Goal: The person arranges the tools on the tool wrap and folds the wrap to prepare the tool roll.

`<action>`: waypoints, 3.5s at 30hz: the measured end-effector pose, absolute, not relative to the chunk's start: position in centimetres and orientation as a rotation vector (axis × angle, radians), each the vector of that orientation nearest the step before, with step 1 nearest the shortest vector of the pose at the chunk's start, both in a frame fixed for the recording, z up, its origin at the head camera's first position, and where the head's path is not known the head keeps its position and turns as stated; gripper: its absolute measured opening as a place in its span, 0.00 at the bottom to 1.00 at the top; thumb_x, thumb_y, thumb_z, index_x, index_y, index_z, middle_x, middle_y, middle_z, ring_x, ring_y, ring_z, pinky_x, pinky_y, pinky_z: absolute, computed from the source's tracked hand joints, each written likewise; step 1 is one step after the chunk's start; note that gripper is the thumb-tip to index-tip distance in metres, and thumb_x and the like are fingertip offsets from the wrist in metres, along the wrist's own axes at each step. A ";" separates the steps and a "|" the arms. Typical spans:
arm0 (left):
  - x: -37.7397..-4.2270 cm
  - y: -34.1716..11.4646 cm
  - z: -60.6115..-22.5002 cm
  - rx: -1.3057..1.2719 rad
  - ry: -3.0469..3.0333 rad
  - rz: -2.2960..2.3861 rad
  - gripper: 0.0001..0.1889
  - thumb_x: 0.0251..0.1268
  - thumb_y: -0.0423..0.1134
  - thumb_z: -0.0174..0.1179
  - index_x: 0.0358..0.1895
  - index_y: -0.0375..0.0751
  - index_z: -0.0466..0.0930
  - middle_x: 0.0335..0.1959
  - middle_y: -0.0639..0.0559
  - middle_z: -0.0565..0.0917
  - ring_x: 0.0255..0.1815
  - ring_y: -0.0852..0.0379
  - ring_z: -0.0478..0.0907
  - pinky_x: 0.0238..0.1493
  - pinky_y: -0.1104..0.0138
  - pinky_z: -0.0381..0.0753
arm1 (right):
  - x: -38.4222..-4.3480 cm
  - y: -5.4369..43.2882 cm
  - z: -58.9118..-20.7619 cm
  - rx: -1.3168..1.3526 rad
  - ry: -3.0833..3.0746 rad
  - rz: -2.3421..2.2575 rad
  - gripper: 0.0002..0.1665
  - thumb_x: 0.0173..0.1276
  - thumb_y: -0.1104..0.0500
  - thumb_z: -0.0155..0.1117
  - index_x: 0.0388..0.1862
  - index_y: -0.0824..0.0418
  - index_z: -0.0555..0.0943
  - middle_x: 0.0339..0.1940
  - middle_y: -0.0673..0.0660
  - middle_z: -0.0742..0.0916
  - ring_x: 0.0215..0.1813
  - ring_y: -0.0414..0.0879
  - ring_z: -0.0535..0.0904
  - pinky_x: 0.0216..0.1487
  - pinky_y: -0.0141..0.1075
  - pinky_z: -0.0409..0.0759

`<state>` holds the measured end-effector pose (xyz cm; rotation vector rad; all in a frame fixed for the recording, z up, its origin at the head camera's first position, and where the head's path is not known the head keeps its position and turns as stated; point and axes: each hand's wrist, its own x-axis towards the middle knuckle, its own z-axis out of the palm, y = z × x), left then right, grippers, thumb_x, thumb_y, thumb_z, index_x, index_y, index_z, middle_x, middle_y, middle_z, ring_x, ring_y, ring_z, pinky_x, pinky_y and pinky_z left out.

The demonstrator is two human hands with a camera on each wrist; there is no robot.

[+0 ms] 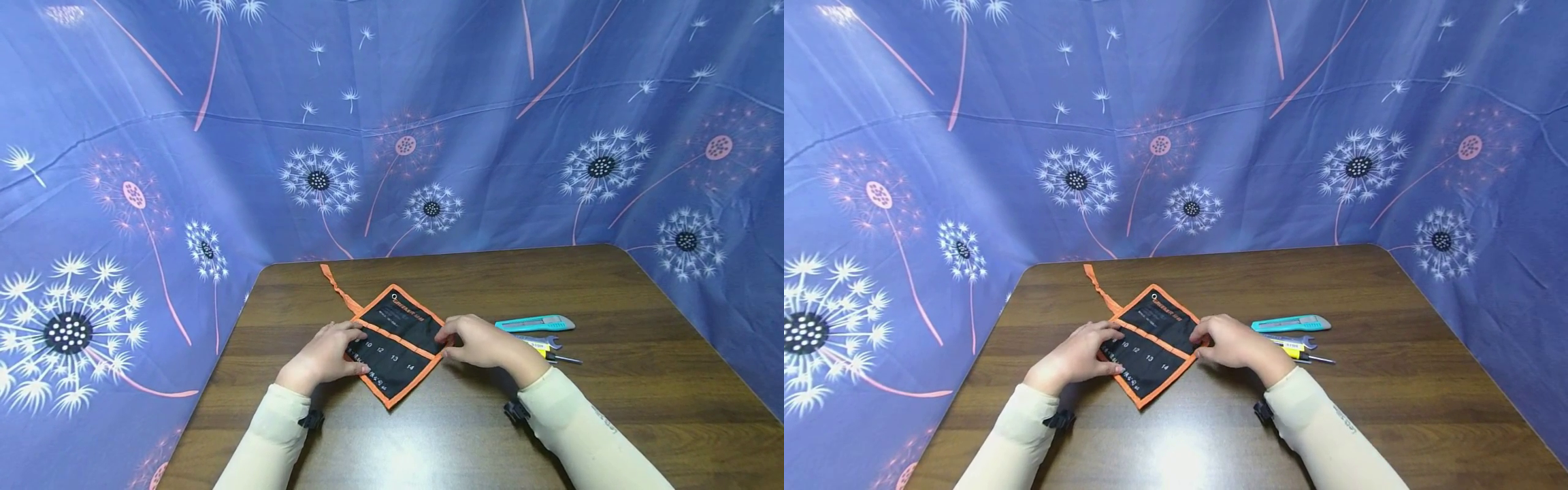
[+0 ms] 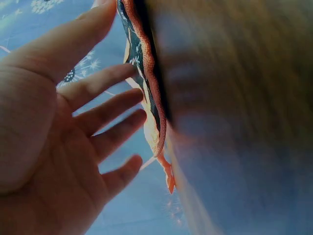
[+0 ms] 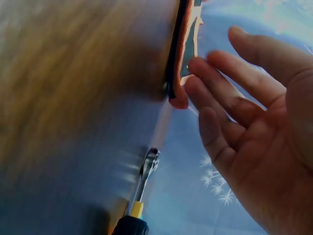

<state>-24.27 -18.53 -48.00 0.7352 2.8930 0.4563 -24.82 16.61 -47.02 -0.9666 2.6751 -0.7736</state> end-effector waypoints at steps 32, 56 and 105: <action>-23.1 -17.1 -47.8 0.759 2.839 0.503 0.39 0.51 0.56 0.82 0.66 0.45 0.82 0.64 0.47 0.75 0.64 0.44 0.73 0.66 0.46 0.71 | -25.1 16.8 -47.3 -0.981 2.726 -0.659 0.22 0.68 0.63 0.75 0.60 0.57 0.86 0.57 0.50 0.85 0.58 0.50 0.81 0.58 0.50 0.80; -23.0 -16.9 -47.8 0.790 2.747 0.490 0.41 0.56 0.47 0.80 0.74 0.44 0.74 0.78 0.45 0.68 0.78 0.44 0.66 0.72 0.49 0.70 | -24.3 15.9 -47.4 -0.851 2.634 -0.619 0.31 0.54 0.57 0.87 0.58 0.56 0.87 0.48 0.50 0.79 0.50 0.46 0.79 0.50 0.46 0.79; -21.7 -13.2 -47.7 1.199 2.755 0.613 0.16 0.65 0.39 0.74 0.56 0.50 0.88 0.53 0.59 0.78 0.54 0.59 0.78 0.55 0.63 0.81 | -25.6 18.3 -47.0 -0.910 2.711 -0.819 0.10 0.68 0.58 0.78 0.46 0.55 0.88 0.40 0.47 0.84 0.38 0.38 0.79 0.41 0.37 0.80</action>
